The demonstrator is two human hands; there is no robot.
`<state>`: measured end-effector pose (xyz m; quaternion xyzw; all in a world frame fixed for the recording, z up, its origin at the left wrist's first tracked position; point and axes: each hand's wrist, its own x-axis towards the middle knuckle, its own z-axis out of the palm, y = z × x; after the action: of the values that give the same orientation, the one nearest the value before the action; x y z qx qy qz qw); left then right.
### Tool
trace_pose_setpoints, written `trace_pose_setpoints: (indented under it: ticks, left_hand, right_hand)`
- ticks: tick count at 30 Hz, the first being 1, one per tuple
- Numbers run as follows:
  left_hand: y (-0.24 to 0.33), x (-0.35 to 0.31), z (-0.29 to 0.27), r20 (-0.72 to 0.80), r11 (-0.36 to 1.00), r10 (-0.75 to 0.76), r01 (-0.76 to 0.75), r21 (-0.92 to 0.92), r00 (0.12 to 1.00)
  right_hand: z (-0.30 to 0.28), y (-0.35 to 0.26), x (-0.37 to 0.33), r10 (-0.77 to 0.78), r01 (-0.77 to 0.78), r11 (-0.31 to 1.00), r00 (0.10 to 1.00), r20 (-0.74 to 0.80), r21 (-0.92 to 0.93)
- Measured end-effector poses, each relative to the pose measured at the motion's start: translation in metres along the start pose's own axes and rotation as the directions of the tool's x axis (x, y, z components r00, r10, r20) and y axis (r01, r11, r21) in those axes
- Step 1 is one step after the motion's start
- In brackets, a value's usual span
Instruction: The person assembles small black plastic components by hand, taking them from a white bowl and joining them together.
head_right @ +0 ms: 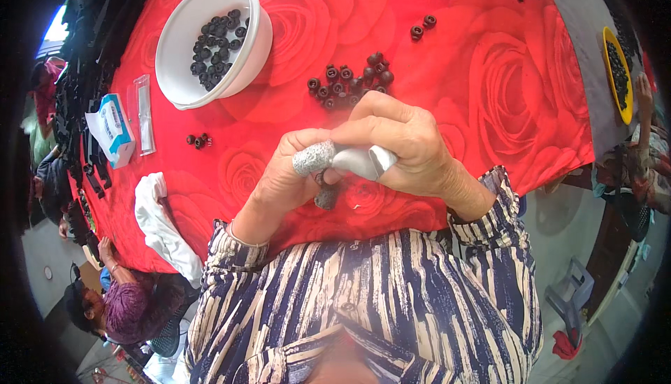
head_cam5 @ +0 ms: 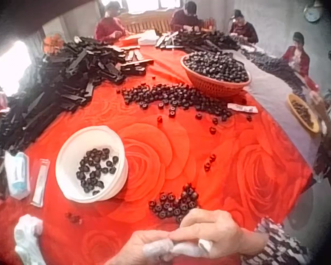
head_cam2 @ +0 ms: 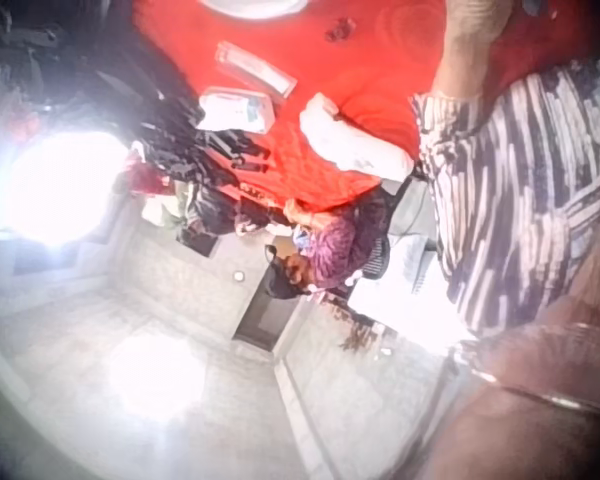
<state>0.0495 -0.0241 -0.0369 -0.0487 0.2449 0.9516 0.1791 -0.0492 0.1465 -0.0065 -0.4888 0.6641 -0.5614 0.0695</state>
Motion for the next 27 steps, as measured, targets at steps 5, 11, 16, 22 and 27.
trace_pose_setpoints:
  ticks: [5,11,16,22,27]
  left_hand:
    - [-0.001,-0.002,0.008,-0.084,0.997,0.043,-0.038,0.062,0.996]
    - [-0.003,-0.003,0.007,-0.145,0.974,0.165,-0.139,0.178,0.976]
    - [0.001,-0.003,0.011,-0.133,0.977,0.107,-0.079,0.198,0.985]
    - [-0.001,-0.002,0.011,-0.151,0.964,0.144,-0.104,0.245,0.978]
    - [-0.006,-0.001,0.009,-0.117,0.959,0.181,-0.148,0.243,0.977]
  right_hand:
    - [0.005,-0.004,-0.003,-0.124,0.108,0.975,0.989,-0.077,-0.194]
    - [-0.010,-0.010,-0.002,0.126,-0.129,0.978,0.992,-0.027,-0.164]
    - [-0.017,-0.009,-0.005,0.399,-0.402,0.885,0.915,0.060,0.235]
    - [-0.009,-0.004,-0.007,0.290,-0.290,0.956,0.957,0.014,0.044]
    - [-0.006,-0.001,-0.007,0.318,-0.318,0.948,0.948,0.026,-0.014]
